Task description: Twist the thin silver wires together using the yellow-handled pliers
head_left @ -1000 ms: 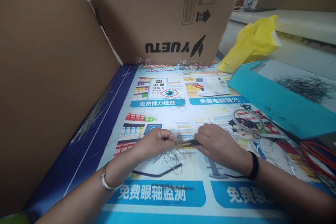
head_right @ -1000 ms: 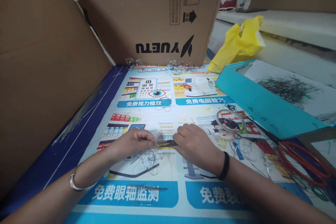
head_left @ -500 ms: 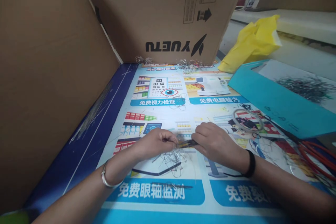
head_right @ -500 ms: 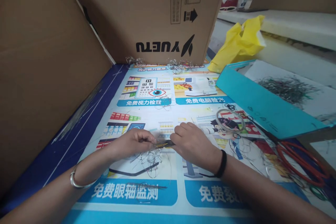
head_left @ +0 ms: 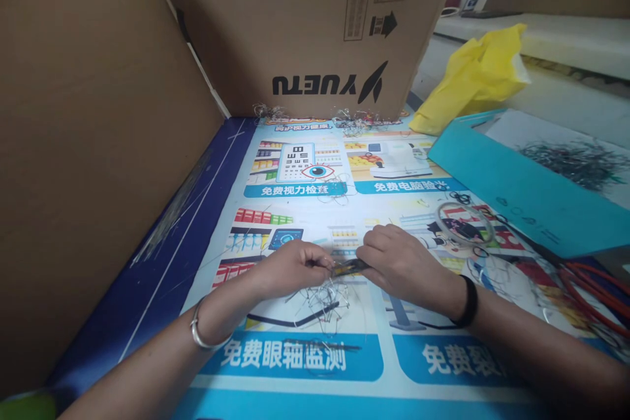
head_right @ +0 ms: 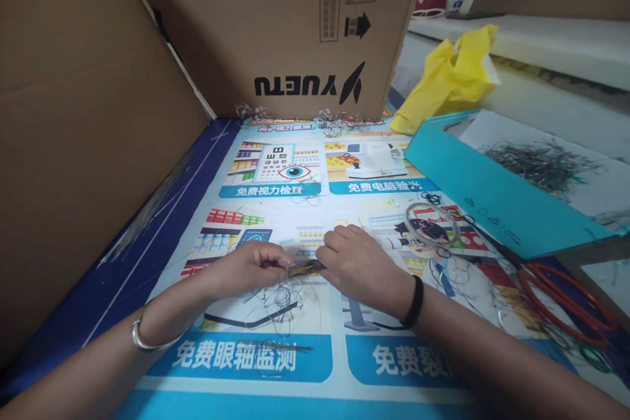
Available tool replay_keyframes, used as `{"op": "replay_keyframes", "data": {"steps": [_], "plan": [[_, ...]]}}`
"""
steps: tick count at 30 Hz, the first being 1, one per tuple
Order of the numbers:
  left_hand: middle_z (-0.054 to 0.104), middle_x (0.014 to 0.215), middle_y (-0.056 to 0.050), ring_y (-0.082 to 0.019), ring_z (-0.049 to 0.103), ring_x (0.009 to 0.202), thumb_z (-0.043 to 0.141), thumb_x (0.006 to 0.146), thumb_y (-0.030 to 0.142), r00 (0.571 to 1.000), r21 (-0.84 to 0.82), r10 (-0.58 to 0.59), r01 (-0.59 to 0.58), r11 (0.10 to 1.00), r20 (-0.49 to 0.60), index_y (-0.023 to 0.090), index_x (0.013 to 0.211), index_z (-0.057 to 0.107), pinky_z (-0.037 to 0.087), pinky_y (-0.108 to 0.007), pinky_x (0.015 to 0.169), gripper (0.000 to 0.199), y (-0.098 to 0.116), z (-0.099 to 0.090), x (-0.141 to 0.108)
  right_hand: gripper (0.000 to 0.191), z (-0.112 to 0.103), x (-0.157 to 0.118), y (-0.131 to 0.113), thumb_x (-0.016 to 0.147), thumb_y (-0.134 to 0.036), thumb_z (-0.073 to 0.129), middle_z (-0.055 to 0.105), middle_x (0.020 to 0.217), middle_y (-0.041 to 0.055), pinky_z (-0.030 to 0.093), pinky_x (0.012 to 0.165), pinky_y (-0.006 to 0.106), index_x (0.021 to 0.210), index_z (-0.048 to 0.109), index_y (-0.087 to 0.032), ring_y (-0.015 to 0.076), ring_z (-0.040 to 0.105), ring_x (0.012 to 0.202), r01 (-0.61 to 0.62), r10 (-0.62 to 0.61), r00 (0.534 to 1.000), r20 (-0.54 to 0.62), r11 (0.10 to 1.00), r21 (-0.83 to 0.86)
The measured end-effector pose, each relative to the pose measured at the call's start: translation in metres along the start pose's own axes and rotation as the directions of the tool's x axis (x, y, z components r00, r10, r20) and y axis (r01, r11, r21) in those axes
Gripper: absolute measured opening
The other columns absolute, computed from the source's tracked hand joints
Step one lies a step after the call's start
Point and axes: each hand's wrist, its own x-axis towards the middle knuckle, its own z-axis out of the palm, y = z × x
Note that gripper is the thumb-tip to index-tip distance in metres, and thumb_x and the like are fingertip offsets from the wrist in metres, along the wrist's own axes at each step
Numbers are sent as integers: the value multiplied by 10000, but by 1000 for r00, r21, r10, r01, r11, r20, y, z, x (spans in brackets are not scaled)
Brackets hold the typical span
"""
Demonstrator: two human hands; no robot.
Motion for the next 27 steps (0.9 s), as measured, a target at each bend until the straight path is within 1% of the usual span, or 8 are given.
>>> {"op": "replay_keyframes", "data": {"steps": [3, 6, 10, 15, 22, 24, 27], "plan": [[338, 557, 57, -65, 273, 507, 446, 721, 170, 1000, 24, 3, -4, 1000, 18, 153, 618, 498, 216, -225, 476, 117, 5, 0, 0, 95, -3, 2, -1, 785, -244, 539, 530, 740, 32, 258, 664, 298, 708, 546, -189, 171, 416, 731, 3, -3, 1000, 16, 1000, 17], [322, 549, 57, -63, 262, 494, 432, 721, 170, 999, 41, -9, 8, 999, 42, 156, 603, 473, 204, -226, 467, 126, 9, 1, -1, 102, -7, 4, 0, 789, -247, 530, 529, 741, 34, 252, 659, 297, 708, 549, -188, 170, 412, 732, -2, 1, 1000, 25, 1000, 16], [338, 550, 57, -64, 277, 497, 442, 717, 172, 999, 66, -6, 4, 998, 35, 155, 620, 493, 213, -223, 470, 111, 11, 1, -2, 86, -12, 5, 0, 775, -245, 547, 525, 738, 35, 244, 651, 301, 709, 548, -189, 177, 412, 736, -13, 14, 1000, 27, 1000, -18], [339, 551, 58, -64, 277, 507, 459, 712, 179, 1000, 77, -6, 3, 997, 30, 152, 623, 493, 223, -215, 476, 99, 12, 1, -2, 97, -11, 6, -2, 770, -238, 554, 521, 712, 35, 243, 642, 302, 690, 545, -184, 174, 411, 716, -38, 38, 999, -6, 998, -42], [336, 544, 56, -59, 268, 491, 438, 694, 150, 999, 76, -12, 9, 997, 41, 151, 595, 481, 212, -222, 463, 108, 13, 1, -3, 90, -8, 4, -2, 760, -204, 550, 525, 682, 20, 252, 628, 296, 672, 533, -193, 163, 425, 685, 37, -38, 998, -44, 999, -11], [350, 547, 53, -61, 279, 497, 447, 697, 153, 1000, 74, -9, 7, 997, 29, 149, 613, 507, 219, -221, 469, 103, 11, 2, -3, 103, -8, 2, -2, 764, -199, 547, 530, 662, 15, 254, 617, 291, 662, 531, -192, 155, 430, 656, 43, -43, 998, -34, 999, -6], [387, 554, 51, -64, 296, 503, 458, 699, 160, 1000, 69, -10, 10, 998, 8, 147, 667, 558, 234, -219, 478, 106, 8, 1, -3, 117, -7, 0, -4, 769, -201, 547, 542, 650, 12, 258, 602, 287, 654, 533, -188, 148, 441, 630, 19, -20, 1000, -16, 1000, -3]]}}
